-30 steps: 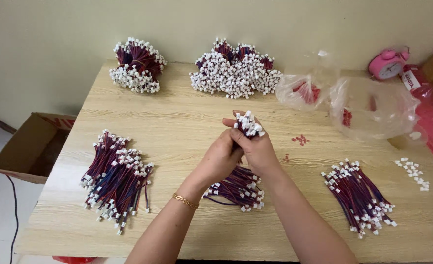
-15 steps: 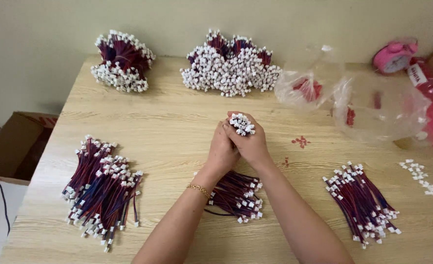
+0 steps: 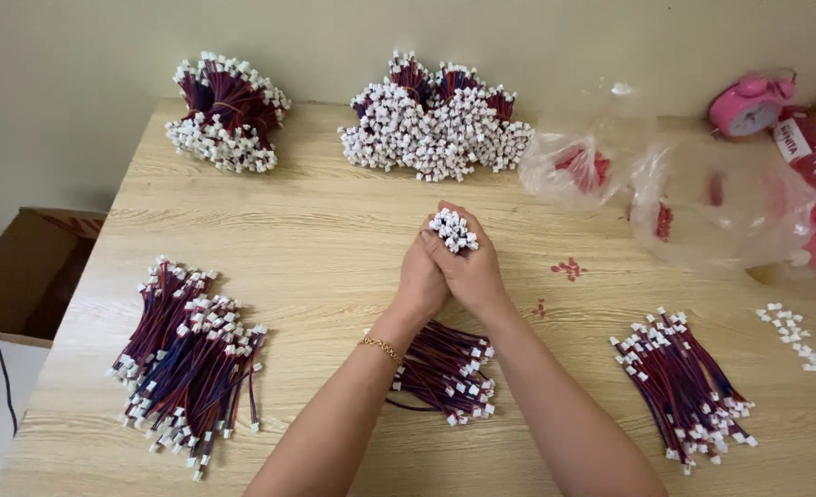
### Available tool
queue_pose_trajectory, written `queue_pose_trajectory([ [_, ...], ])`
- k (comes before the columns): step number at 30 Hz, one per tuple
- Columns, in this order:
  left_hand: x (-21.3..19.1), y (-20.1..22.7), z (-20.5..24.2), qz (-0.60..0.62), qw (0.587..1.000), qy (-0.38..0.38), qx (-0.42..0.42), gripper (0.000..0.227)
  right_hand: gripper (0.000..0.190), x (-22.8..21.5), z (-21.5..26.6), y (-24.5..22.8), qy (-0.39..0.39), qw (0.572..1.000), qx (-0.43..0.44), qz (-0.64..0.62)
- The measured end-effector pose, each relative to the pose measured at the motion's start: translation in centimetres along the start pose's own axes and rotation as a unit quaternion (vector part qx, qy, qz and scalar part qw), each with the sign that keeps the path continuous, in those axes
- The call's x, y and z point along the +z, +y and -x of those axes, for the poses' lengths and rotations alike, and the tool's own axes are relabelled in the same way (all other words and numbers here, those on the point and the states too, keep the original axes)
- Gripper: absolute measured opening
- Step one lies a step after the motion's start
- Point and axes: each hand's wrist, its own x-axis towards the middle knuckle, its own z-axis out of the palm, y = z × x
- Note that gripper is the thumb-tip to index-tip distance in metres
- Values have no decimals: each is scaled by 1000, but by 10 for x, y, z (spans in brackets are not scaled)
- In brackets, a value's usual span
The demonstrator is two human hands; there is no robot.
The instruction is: Sorting and bundling small wire harnesses with white connectors on a wooden table
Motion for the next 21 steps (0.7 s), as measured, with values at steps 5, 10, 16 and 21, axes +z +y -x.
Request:
queue_pose_trajectory([
  [5,1,26,14,-48,998,-33,-22,24,90,-15,8,-83,-104,992,-1,77],
  [10,16,83,53,143,969,-75,-187,20,72,-31,-1,-103,-232,964,-125,46],
  [16,-2,90,110,255,906,-89,-325,17,50,-9,40,-130,-440,855,46,269],
  [21,-58,97,137,298,917,36,-263,16,42,-27,42,-102,-229,958,-23,169],
])
